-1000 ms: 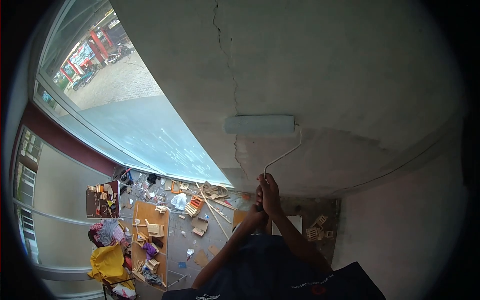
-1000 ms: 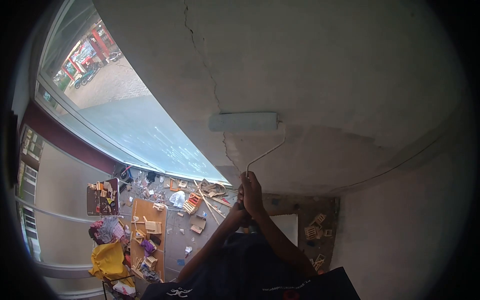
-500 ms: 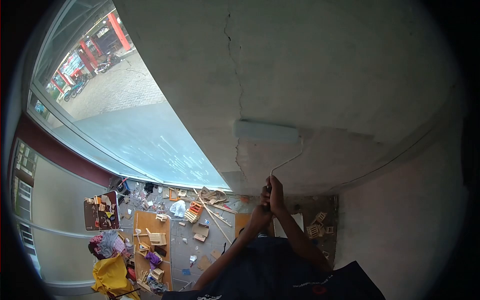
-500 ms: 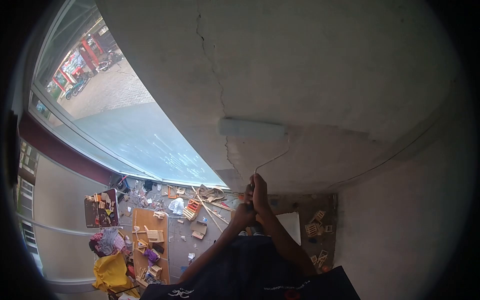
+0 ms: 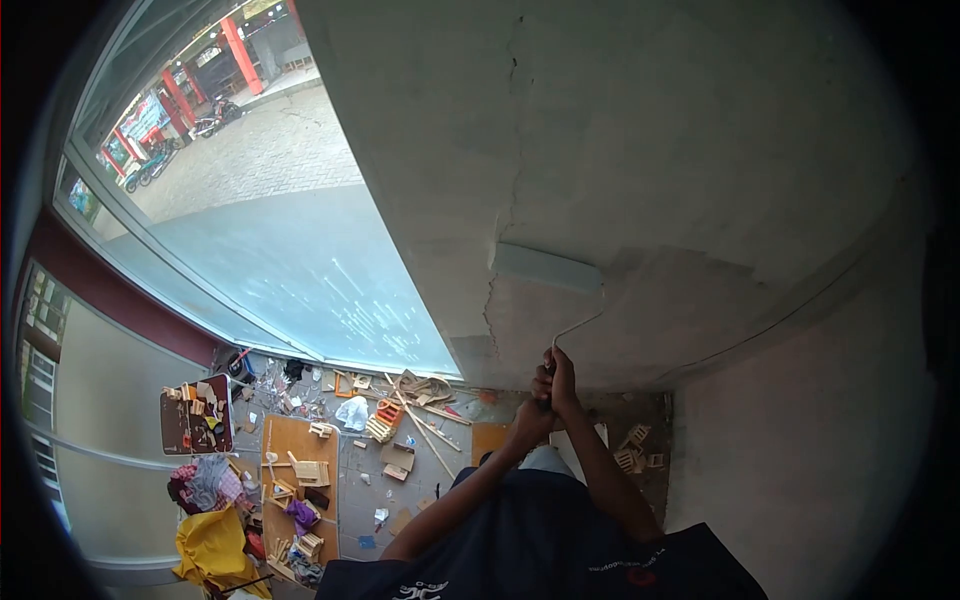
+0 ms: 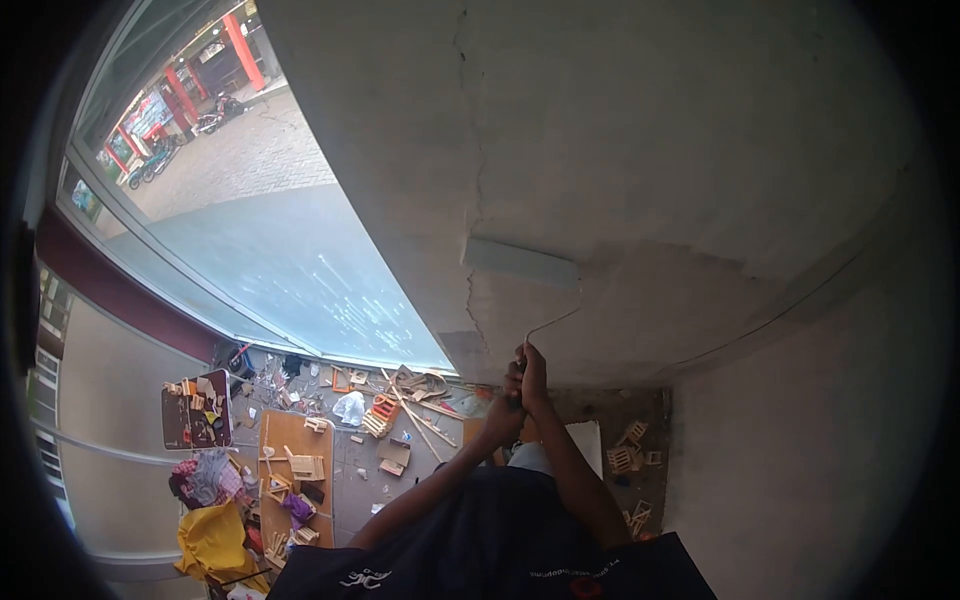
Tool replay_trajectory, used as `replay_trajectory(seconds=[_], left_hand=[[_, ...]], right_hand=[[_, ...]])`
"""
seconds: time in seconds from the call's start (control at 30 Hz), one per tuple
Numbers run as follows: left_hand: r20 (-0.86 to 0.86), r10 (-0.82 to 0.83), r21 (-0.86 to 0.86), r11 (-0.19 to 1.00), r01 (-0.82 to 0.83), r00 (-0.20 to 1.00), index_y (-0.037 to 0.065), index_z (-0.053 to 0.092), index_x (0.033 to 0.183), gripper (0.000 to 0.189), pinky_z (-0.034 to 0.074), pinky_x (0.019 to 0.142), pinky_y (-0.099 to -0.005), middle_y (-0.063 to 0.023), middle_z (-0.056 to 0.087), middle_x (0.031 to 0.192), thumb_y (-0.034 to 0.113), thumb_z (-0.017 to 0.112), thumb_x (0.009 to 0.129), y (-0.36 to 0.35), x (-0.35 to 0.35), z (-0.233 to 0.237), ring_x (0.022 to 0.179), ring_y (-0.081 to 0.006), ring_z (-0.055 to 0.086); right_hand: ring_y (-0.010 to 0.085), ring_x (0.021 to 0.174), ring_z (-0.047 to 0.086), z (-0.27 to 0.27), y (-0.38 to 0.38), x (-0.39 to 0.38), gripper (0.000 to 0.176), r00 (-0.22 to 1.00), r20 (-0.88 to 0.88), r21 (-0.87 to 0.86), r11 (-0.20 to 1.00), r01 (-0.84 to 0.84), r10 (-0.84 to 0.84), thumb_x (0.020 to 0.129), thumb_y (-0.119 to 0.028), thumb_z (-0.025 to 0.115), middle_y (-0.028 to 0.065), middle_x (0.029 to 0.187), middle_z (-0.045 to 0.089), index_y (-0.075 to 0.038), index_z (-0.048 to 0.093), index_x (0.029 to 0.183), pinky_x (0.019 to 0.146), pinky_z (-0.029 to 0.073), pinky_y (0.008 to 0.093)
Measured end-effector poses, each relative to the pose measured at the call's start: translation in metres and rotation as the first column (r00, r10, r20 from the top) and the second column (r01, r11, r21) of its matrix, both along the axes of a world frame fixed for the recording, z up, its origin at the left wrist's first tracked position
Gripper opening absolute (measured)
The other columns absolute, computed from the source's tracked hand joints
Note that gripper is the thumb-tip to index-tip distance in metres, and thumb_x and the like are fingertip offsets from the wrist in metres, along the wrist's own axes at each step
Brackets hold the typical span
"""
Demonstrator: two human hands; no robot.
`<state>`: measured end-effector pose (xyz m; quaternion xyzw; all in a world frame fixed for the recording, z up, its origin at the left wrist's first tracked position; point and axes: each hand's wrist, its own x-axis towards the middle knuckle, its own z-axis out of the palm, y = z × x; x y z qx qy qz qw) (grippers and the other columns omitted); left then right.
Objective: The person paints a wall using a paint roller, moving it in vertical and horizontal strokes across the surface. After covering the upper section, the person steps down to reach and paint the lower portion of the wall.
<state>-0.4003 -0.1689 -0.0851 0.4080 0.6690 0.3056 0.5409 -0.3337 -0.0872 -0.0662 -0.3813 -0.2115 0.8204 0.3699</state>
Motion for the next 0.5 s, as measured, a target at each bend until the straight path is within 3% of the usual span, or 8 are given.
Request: replay_trajectory(seconds=[0.1, 0.17, 0.23, 0.33, 0.43, 0.5], left_hand=[[-0.009, -0.008, -0.014, 1.000, 0.007, 1.000, -0.009, 0.057, 0.085, 0.034, 0.047, 0.067, -0.0433, -0.0316, 0.058, 0.076, 0.023, 0.048, 0.079, 0.002, -0.005, 0.022, 0.079, -0.0404, 0.061], [0.010, 0.009, 0.066, 0.998, -0.010, 1.000, -0.009, 0.056, 0.079, 0.031, 0.046, 0.060, -0.0401, -0.0258, 0.058, 0.070, 0.022, 0.049, 0.079, 0.010, 0.000, 0.040, 0.069, -0.0337, 0.059], [0.024, 0.041, 0.227, 0.973, -0.046, 0.999, -0.008, 0.053, 0.067, 0.030, 0.044, 0.045, -0.0347, -0.0138, 0.057, 0.056, 0.020, 0.051, 0.079, 0.017, 0.010, 0.052, 0.046, -0.0195, 0.057], [0.127, -0.103, 0.460, 0.888, 0.033, 0.987, -0.005, 0.052, 0.067, 0.027, 0.040, 0.040, -0.0314, -0.0093, 0.055, 0.056, 0.019, 0.051, 0.079, 0.030, 0.026, 0.067, 0.044, -0.0166, 0.054], [0.436, -0.091, 0.102, 0.994, 0.051, 0.895, 0.000, 0.051, 0.068, 0.022, 0.036, 0.038, -0.0283, -0.0041, 0.051, 0.055, 0.019, 0.051, 0.079, 0.030, 0.039, 0.072, 0.044, -0.0130, 0.051], [0.506, -0.035, 0.010, 0.999, 0.035, 0.862, 0.002, 0.048, 0.068, 0.017, 0.032, 0.036, -0.0268, -0.0028, 0.048, 0.055, 0.016, 0.050, 0.078, 0.026, 0.041, 0.064, 0.042, -0.0103, 0.045]], right_hand=[[0.0075, 0.033, 0.018, 0.018, 0.000, -0.003, 0.034, 0.997, -0.079, 0.049, 0.998, 0.028, -0.024, 0.089, -0.046, 0.042, -0.0029, 0.047, 0.023, -0.017, 0.037, 0.072, 0.031, 0.019, 0.0247], [0.0074, 0.034, 0.018, 0.039, 0.004, 0.005, 0.034, 0.996, -0.083, 0.095, 0.995, 0.043, -0.035, 0.090, -0.045, 0.042, -0.0028, 0.046, 0.022, -0.017, 0.037, 0.072, 0.031, 0.019, 0.0245], [0.0072, 0.034, 0.018, 0.067, 0.009, 0.012, 0.034, 0.996, -0.062, 0.111, 0.991, 0.075, -0.068, 0.090, -0.045, 0.041, -0.0030, 0.046, 0.022, -0.016, 0.037, 0.073, 0.031, 0.019, 0.0242], [0.0068, 0.034, 0.020, 0.100, 0.015, 0.026, 0.034, 0.996, 0.017, 0.164, 0.983, 0.085, -0.089, 0.091, -0.044, 0.041, -0.0033, 0.046, 0.022, -0.016, 0.037, 0.072, 0.032, 0.020, 0.0236], [0.0067, 0.034, 0.021, 0.102, 0.018, 0.039, 0.035, 0.988, 0.132, 0.213, 0.976, 0.044, -0.074, 0.091, -0.044, 0.040, -0.0034, 0.047, 0.023, -0.015, 0.037, 0.072, 0.032, 0.021, 0.0233], [0.0067, 0.034, 0.022, 0.087, 0.016, 0.040, 0.035, 0.967, 0.235, 0.214, 0.976, 0.045, -0.096, 0.091, -0.044, 0.040, -0.0035, 0.047, 0.024, -0.015, 0.037, 0.072, 0.032, 0.022, 0.0236]])
